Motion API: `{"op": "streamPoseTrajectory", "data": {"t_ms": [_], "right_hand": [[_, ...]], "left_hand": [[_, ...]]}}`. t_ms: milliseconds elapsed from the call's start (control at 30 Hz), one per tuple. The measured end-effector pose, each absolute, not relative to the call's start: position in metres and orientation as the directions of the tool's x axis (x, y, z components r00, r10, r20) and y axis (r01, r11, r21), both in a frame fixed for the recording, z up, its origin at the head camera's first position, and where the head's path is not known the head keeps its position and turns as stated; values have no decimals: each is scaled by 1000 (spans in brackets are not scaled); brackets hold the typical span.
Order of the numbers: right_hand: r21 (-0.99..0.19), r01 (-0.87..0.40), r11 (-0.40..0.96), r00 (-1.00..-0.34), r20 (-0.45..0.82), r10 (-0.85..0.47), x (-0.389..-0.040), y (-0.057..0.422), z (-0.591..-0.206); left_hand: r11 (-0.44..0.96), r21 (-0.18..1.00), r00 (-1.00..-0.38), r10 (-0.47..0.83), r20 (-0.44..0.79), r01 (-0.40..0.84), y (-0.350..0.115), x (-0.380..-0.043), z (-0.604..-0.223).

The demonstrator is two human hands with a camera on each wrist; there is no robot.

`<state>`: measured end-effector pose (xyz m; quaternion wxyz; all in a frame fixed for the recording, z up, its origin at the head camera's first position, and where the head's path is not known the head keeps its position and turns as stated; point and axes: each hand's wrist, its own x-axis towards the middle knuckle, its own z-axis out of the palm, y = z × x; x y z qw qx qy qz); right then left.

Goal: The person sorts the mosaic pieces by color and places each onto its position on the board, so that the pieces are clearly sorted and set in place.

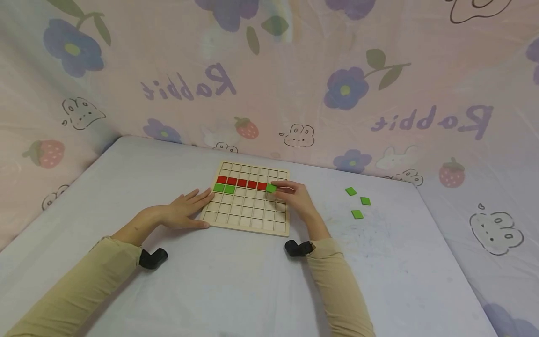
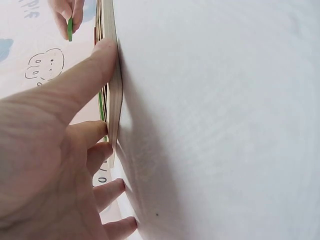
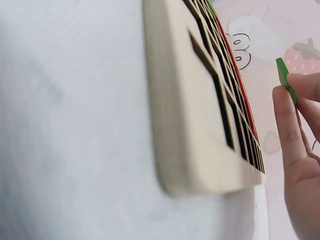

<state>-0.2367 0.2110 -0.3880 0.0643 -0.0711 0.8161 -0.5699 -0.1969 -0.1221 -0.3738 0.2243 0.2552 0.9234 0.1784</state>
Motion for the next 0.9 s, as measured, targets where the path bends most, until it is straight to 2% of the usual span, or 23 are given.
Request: {"op": "streamPoseTrajectory", "data": {"t_ms": [900], "right_hand": [[-931, -76, 356, -967, -19, -255, -247, 172, -392]], "left_hand": [[812, 419, -770, 551, -321, 406, -121, -198, -375]]}}
